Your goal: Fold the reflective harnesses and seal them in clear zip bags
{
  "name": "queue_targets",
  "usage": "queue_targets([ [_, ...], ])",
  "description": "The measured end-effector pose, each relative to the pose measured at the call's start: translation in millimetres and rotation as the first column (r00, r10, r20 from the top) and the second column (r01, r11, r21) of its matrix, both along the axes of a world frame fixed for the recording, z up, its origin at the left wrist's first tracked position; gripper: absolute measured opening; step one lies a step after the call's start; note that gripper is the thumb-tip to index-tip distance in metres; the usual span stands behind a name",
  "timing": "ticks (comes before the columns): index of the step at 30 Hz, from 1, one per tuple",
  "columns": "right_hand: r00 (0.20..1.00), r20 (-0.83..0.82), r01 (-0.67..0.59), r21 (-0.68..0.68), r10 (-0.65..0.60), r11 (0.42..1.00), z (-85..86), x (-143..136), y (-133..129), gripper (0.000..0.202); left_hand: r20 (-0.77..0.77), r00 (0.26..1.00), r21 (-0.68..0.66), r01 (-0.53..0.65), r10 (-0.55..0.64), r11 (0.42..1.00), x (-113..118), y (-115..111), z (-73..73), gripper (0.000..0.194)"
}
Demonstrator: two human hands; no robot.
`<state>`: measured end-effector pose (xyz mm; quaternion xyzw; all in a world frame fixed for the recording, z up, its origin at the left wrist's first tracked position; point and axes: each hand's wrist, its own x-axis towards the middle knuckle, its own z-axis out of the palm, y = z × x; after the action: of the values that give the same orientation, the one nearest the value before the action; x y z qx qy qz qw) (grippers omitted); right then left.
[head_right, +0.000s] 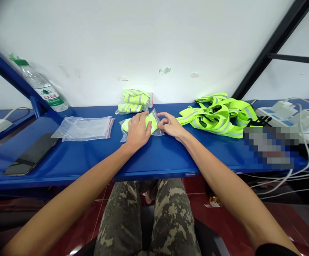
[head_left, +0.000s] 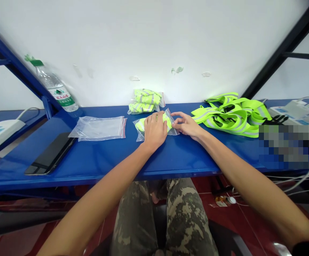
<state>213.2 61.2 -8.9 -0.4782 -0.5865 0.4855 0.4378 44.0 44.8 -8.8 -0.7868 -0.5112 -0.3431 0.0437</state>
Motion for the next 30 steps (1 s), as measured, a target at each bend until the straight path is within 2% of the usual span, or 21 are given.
queue_targets([
  [6, 0.997, -0.023, 0.076, -0.027, -0.077, 0.997, 2.3, -1.8, -3.1, 0.062, 0.005, 1.000, -0.019, 0.029, -0.029, 0.999, 0.5, 4.0, -0.6, 0.042],
  [13, 0.996, -0.085, 0.016, -0.033, -0.018, 0.999, 2.1, -0.8, -2.9, 0.061, 0.029, 0.998, -0.007, 0.058, -0.057, 0.998, 0.2, 3.8, -1.6, 0.041],
  [20, 0.993, -0.078, 0.088, -0.030, -0.091, 0.996, 2.4, -0.7, -2.0, 0.060, -0.004, 0.999, -0.030, 0.044, -0.044, 0.999, 1.5, 2.9, 0.3, 0.040],
  [25, 0.994, -0.100, 0.038, -0.053, -0.044, 0.998, 3.6, -0.6, -0.8, 0.061, -0.011, 0.998, -0.026, 0.065, -0.065, 0.998, 1.5, 1.8, -0.1, 0.038],
  [30, 0.991, -0.112, 0.074, -0.044, -0.079, 0.996, 3.2, 0.2, -1.1, 0.060, 0.006, 0.997, -0.031, 0.076, -0.076, 0.997, 1.7, 2.5, 0.0, 0.038],
])
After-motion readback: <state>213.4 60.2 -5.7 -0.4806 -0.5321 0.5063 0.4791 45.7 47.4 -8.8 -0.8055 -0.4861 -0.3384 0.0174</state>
